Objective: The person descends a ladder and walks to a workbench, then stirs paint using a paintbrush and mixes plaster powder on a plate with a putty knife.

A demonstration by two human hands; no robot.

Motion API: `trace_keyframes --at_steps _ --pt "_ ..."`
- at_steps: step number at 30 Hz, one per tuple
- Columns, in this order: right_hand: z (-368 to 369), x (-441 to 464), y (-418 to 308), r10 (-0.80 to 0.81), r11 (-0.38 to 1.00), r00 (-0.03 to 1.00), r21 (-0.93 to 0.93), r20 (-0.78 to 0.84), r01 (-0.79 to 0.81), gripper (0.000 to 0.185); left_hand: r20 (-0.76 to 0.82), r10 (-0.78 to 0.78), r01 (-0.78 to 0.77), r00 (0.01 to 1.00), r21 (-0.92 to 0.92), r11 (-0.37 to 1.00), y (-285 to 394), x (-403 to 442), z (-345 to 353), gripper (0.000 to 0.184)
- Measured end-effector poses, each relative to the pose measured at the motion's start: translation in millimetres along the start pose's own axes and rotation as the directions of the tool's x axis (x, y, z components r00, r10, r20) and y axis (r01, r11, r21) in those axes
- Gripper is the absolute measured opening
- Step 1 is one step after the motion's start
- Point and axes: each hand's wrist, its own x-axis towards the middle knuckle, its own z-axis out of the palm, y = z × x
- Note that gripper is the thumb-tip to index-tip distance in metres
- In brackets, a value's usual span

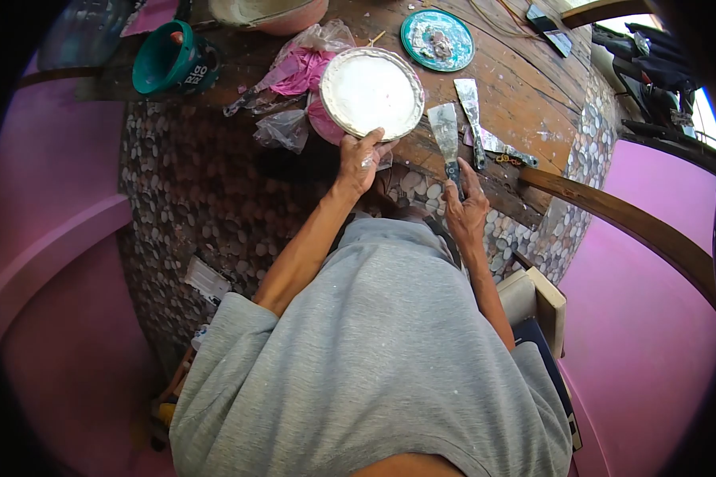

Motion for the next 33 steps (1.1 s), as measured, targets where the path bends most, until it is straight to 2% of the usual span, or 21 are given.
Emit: trace_keyframes --at_steps 5,7,8,12,15,18,21,23,27,29,30,32,33 --pt "16.1 -3.0 -11.0 -0.085 0.995 0.992 0.059 0.098 0.079 0.041 -0.038 0.046 -0.045 0.998 0.014 0.999 20.1 -13.7 -14.8 0.033" --pt "21.3 -4.3 -17.3 -0.191 0.980 0.974 -0.040 0.118 0.197 0.041 -0.051 0.081 -0.078 0.995 0.044 0.996 23.2 -18.0 -22.8 0.033" --pt "26.5 -4.6 -15.0 -0.340 0.935 0.936 -0.076 0.088 0.347 0.042 -0.045 0.098 -0.097 0.994 0.021 0.995 26.2 -22.0 -24.6 0.032" --pt "35.9 -8.7 -26.0 -0.347 0.924 0.924 -0.113 0.160 0.367 0.043 -0.111 0.104 -0.107 0.988 -0.023 0.994 32.5 -34.5 -36.0 0.029" --pt "41.4 -11.4 -35.9 -0.291 0.939 0.933 -0.124 0.213 0.322 0.043 -0.176 0.110 -0.117 0.978 -0.035 0.992 34.6 -38.4 -39.7 0.036" --pt "47.8 -11.9 -41.3 -0.334 0.930 0.923 -0.096 0.190 0.356 0.043 -0.149 0.167 -0.182 0.975 -0.093 0.979 39.4 -41.0 -38.8 0.042" --pt "52.4 -12.7 -47.6 -0.368 0.915 0.913 -0.104 0.178 0.389 0.042 -0.105 0.130 -0.141 0.986 -0.106 0.984 47.0 -40.2 -43.5 0.041" --pt "57.1 -15.5 -52.7 -0.466 0.874 0.875 -0.087 0.131 0.478 0.043 -0.034 0.105 -0.108 0.994 -0.099 0.989 56.9 -42.4 -45.7 0.041" --pt "65.1 -31.6 -67.5 -0.364 0.924 0.914 -0.054 0.178 0.379 0.044 0.054 0.029 -0.023 0.998 -0.112 0.993 73.2 -46.7 -69.8 0.041" --pt "70.3 -41.7 -72.7 -0.175 0.984 0.943 0.092 0.284 0.155 0.041 0.089 -0.035 0.041 0.995 -0.067 0.997 82.9 -50.1 -79.7 0.043" --pt "73.0 -45.1 -75.7 -0.176 0.983 0.945 0.095 0.277 0.155 0.041 0.094 -0.036 0.042 0.995 -0.062 0.997 85.7 -51.9 -84.1 0.043" --pt "78.2 -52.4 -80.9 -0.081 0.990 0.956 -0.085 0.282 0.109 0.037 0.123 0.003 -0.005 0.992 0.017 1.000 99.2 -59.8 -82.6 0.044" --pt "82.2 -55.3 -77.2 -0.079 0.991 0.957 -0.080 0.279 0.105 0.037 0.124 -0.001 -0.002 0.992 0.024 1.000 106.2 -61.8 -84.0 0.044"
